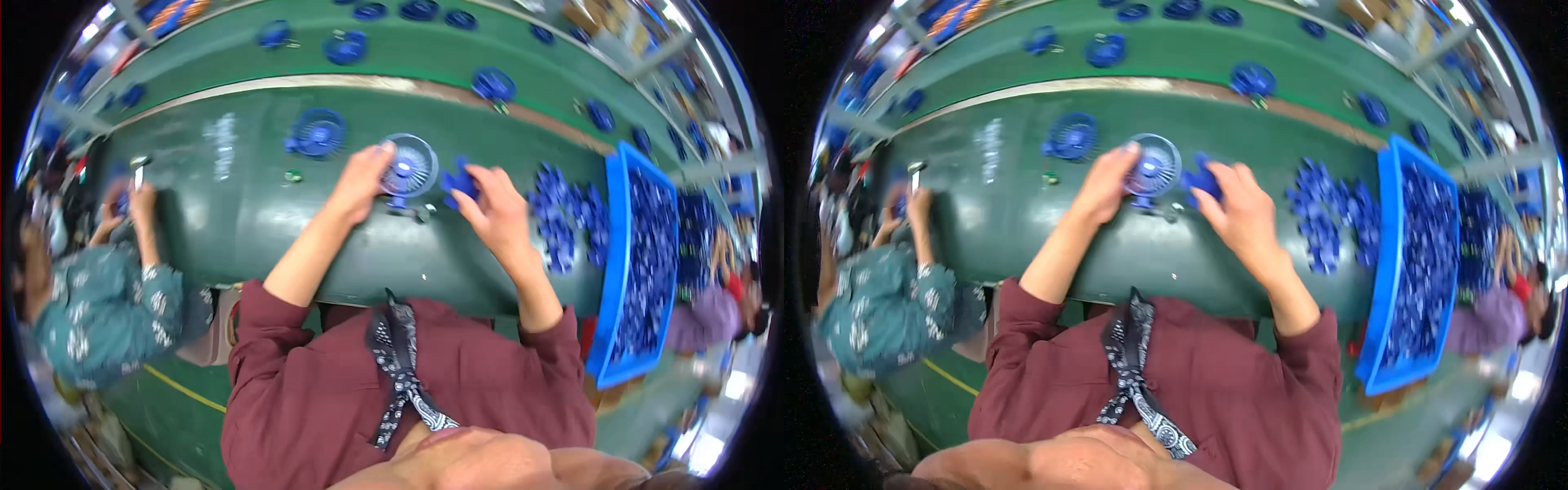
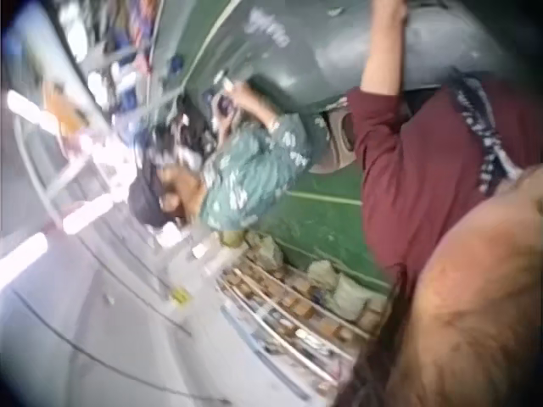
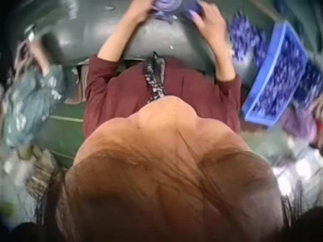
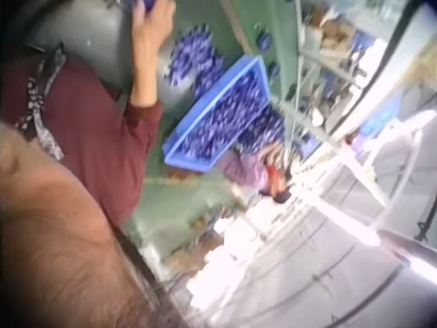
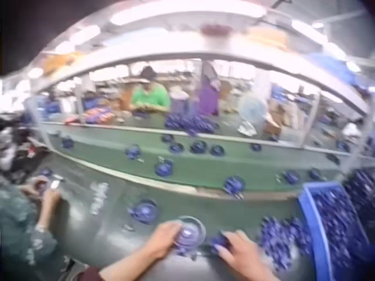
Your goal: The person assembles mini fans by picking up fan casings and fan blades, pressing each blade into a casing by hand, and placing the assembled fan components onto the conveyor belt.
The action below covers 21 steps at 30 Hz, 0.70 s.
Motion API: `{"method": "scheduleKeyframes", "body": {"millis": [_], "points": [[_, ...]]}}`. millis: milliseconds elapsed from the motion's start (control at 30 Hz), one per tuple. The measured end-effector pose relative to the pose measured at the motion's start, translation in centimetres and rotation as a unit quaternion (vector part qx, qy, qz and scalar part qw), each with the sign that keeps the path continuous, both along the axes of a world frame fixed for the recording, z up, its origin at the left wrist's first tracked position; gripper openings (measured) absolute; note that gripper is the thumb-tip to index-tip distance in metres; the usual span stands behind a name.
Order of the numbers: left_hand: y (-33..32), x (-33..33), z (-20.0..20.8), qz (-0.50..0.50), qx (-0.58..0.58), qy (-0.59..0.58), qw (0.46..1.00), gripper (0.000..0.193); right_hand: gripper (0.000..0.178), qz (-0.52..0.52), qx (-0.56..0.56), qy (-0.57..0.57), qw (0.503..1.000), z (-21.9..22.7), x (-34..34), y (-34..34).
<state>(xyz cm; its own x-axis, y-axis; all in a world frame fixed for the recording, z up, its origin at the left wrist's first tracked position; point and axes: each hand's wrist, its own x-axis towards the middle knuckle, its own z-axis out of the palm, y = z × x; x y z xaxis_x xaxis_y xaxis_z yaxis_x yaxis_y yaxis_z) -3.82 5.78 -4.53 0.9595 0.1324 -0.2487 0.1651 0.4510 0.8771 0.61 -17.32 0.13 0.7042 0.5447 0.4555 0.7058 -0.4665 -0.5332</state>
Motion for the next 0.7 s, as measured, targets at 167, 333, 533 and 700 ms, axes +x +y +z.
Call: {"method": "scheduleKeyframes", "body": {"millis": [167,333,533,700], "points": [[-0.3,-0.5,0.7,-0.032,-0.071,0.036,0.996,0.042,0.037,0.033,-0.021,-0.004,0.999,1.1,-1.1,4.0],[-1.2,-1.4,0.4,-0.03,-0.093,0.041,0.994,0.041,0.034,0.057,-0.095,-0.004,0.994,0.6,-1.3,5.4],[-1.7,-1.7,0.2,0.051,0.029,-0.021,0.998,0.029,0.035,0.049,-0.111,-0.011,0.993,-0.5,-0.9,6.8],[-1.3,-1.8,0.2,0.044,0.111,-0.05,0.992,0.03,0.053,0.024,-0.002,-0.048,0.999,-0.6,1.1,5.3]]}}
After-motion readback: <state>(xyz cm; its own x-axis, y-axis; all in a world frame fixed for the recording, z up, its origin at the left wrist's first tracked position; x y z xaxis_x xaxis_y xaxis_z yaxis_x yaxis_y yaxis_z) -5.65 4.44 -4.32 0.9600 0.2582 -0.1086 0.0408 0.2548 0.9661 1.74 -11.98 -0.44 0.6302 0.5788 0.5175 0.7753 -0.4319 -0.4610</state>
